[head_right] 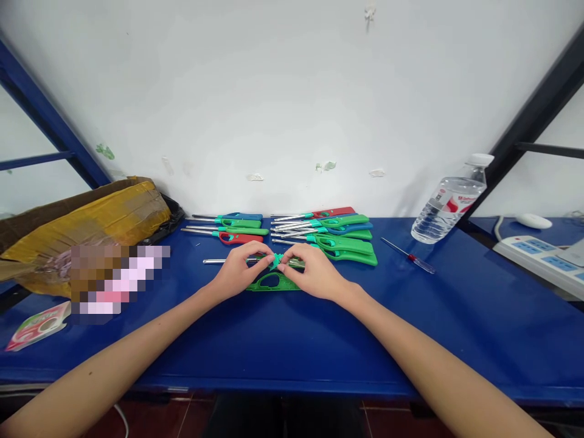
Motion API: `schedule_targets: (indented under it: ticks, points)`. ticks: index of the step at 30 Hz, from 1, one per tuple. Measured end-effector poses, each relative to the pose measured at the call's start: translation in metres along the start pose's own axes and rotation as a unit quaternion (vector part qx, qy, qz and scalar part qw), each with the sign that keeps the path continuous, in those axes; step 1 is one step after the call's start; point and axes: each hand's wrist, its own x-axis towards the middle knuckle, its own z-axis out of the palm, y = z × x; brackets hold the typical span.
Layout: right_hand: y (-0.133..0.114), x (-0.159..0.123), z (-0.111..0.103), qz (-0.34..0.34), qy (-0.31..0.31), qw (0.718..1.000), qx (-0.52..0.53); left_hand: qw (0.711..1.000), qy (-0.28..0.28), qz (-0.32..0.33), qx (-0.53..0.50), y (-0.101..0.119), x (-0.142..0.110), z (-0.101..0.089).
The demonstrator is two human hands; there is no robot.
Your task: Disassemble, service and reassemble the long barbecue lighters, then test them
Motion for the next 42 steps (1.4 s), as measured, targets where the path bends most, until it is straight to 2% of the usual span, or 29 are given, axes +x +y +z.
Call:
schedule_targets:
  ticks: [4,7,10,16,20,25,30,34,39,42]
  points:
    - [0.004,0.001,0.001,-0.004,0.002,1.0,0.0,1.0,0.011,0.012,-0.007,0.002,-0.001,0.002]
    - [0.006,0.001,0.0,-0.033,0.019,0.998,-0.05,0.999,0.028,0.026,0.002,0.006,-0.002,0.002]
    - [0.007,0.0,-0.005,-0.079,0.008,0.99,-0.115,0.997,0.039,0.026,0.061,0.002,-0.003,-0.005]
    - [0.007,-0.005,-0.012,-0.161,-0.047,0.971,-0.169,0.979,-0.038,0.045,0.196,-0.025,-0.004,-0.023]
    - [0.006,-0.007,-0.009,-0.147,-0.098,0.966,-0.191,0.969,-0.077,0.059,0.225,-0.03,-0.005,-0.026]
    - [0.004,-0.006,-0.007,-0.126,-0.113,0.967,-0.192,0.964,-0.106,0.087,0.227,-0.022,-0.008,-0.022]
    - [0.004,-0.004,-0.015,-0.178,-0.09,0.966,-0.163,0.966,-0.102,0.098,0.218,-0.022,-0.01,-0.016]
    - [0.006,-0.002,-0.026,-0.195,-0.088,0.957,-0.195,0.968,-0.085,0.099,0.216,-0.026,-0.008,-0.015]
    - [0.018,0.004,-0.041,-0.179,-0.062,0.955,-0.226,0.966,-0.06,0.118,0.221,-0.029,-0.006,-0.016]
    - [0.032,0.007,-0.042,-0.142,-0.042,0.956,-0.252,0.965,-0.051,0.118,0.23,-0.029,-0.006,-0.016]
